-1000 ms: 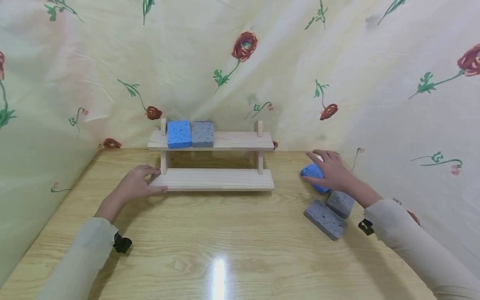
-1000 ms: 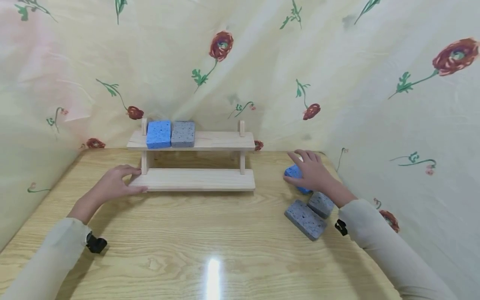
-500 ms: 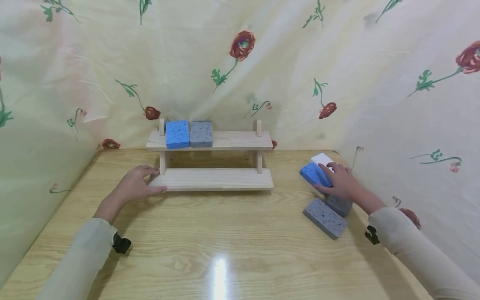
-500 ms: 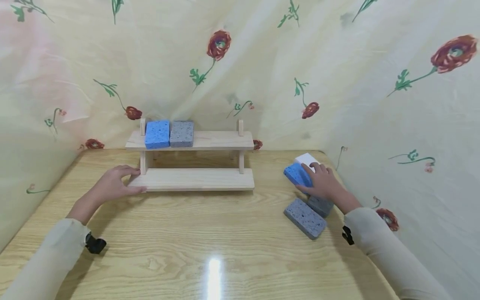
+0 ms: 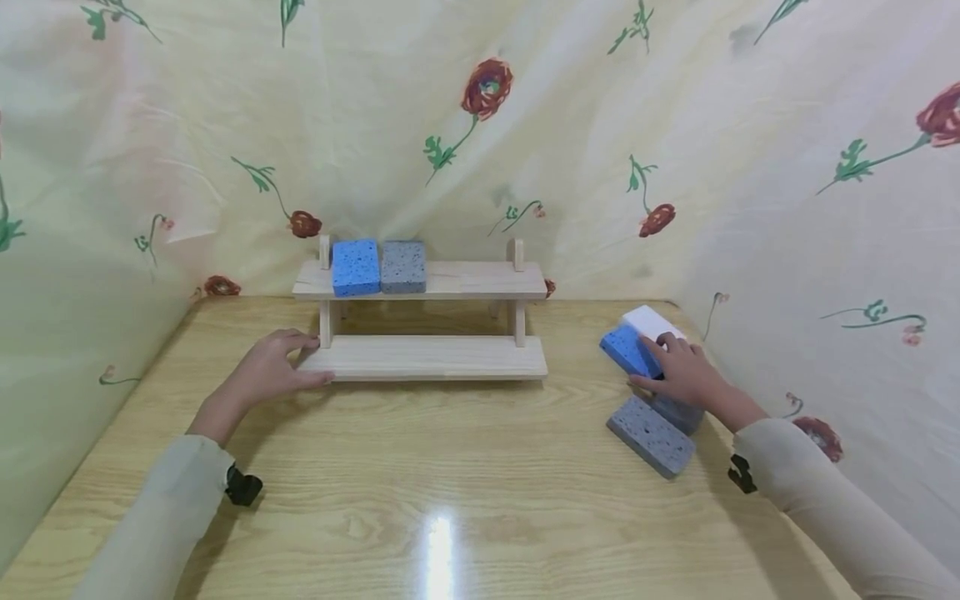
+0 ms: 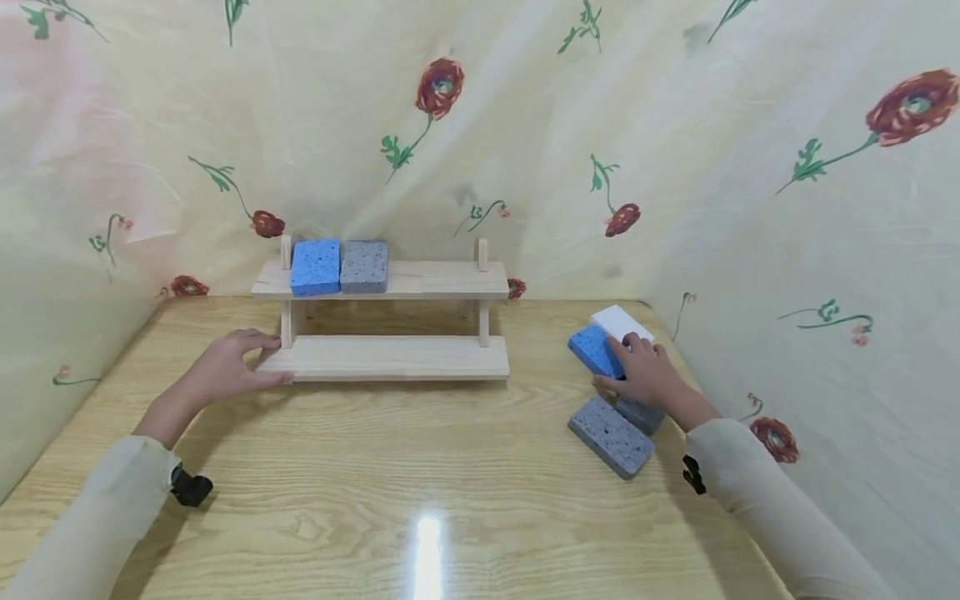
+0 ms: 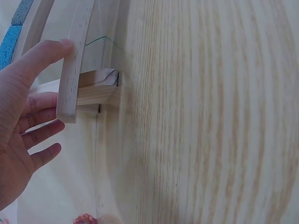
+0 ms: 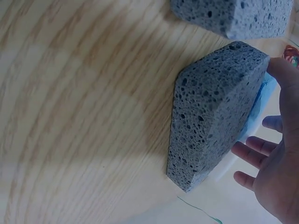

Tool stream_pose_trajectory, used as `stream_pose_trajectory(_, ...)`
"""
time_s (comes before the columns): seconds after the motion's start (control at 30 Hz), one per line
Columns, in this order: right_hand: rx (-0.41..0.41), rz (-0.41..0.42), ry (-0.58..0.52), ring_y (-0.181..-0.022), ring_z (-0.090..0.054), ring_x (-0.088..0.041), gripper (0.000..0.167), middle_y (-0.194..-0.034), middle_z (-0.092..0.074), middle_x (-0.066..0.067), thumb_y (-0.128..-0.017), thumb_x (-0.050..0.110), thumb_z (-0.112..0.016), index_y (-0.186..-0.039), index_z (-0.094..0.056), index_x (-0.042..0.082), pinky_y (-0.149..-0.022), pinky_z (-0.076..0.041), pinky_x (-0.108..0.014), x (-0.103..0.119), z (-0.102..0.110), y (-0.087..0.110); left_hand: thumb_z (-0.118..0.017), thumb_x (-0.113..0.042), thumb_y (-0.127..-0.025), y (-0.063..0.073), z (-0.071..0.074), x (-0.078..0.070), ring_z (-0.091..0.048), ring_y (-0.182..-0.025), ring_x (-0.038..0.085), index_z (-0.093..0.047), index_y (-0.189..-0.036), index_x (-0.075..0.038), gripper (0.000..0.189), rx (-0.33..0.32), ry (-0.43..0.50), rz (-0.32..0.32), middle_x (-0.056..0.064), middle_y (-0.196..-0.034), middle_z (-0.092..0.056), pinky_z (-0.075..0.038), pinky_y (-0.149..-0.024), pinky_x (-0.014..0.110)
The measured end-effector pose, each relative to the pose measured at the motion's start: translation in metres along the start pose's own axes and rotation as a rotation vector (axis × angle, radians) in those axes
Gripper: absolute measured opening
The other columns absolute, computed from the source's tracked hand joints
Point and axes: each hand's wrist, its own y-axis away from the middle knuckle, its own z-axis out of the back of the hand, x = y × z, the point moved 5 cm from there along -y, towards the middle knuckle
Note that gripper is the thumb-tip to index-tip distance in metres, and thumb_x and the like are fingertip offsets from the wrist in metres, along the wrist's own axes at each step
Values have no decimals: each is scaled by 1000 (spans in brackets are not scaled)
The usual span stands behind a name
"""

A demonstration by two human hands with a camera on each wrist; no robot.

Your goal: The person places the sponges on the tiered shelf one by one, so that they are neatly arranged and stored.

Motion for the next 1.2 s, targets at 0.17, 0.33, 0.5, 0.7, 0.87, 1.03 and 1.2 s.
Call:
stream_pose_trajectory(0.17,30,-27,-19,-112,-54,-46,84,-133,-47,-36,-97,51,-64,-154,-36,-4,-94,-45,-67,-2,-5,-2,-82,-55,-80,0,0,2,-50,-132,52,-65,-132,2,79,6,4,12,33,-140,-56,-40,-111,67)
stream_pose_trajectory(0.33,19,-10,-31,-103,-56,-43,78,-130,-47,-35,-98,44,-66,-152,-38,-6,-84,-49,-60,-2,-8,-4,-83,-54,-80,0,0,2,-50,-132,52,-66,-132,2,79,6,7,9,33,-140,-57,-40,-111,67)
stream_pose_trajectory(0.5,5,3,-40,-97,-58,-38,78,-128,-49,-33,-96,43,-68,-150,-42,-6,-80,-51,-55,0,-9,-7,-84,-52,-80,-1,1,1,-51,-131,52,-66,-132,2,77,1,10,2,33,-139,-57,-41,-110,67)
stream_pose_trajectory(0.7,30,12,-94,-106,-57,-43,81,-132,-49,-36,-93,45,-72,-150,-42,-6,-88,-51,-59,8,-7,-8,-83,-54,-80,-1,0,3,-50,-133,52,-65,-132,2,78,12,12,18,32,-141,-56,-40,-110,67)
stream_pose_trajectory(0.87,22,70,-90,-111,-58,-48,80,-132,-54,-38,-89,43,-75,-146,-47,-6,-91,-50,-63,14,-4,-9,-83,-54,-80,-1,-1,4,-51,-131,51,-66,-132,2,78,-1,17,0,32,-139,-58,-41,-110,67)
stream_pose_trajectory(1.03,44,98,-115,-108,-60,-44,77,-129,-57,-37,-86,37,-78,-146,-50,-3,-90,-51,-61,13,-2,-14,-84,-52,-80,-1,-1,4,-51,-131,52,-66,-131,2,77,-10,17,-12,33,-138,-58,-41,-110,67)
stream_pose_trajectory(1.2,85,87,-176,-105,-61,-36,78,-130,-57,-34,-85,36,-80,-148,-50,0,-90,-53,-58,11,-1,-19,-83,-53,-80,0,-1,4,-50,-132,52,-66,-132,2,77,-9,15,-4,33,-139,-57,-40,-110,67)
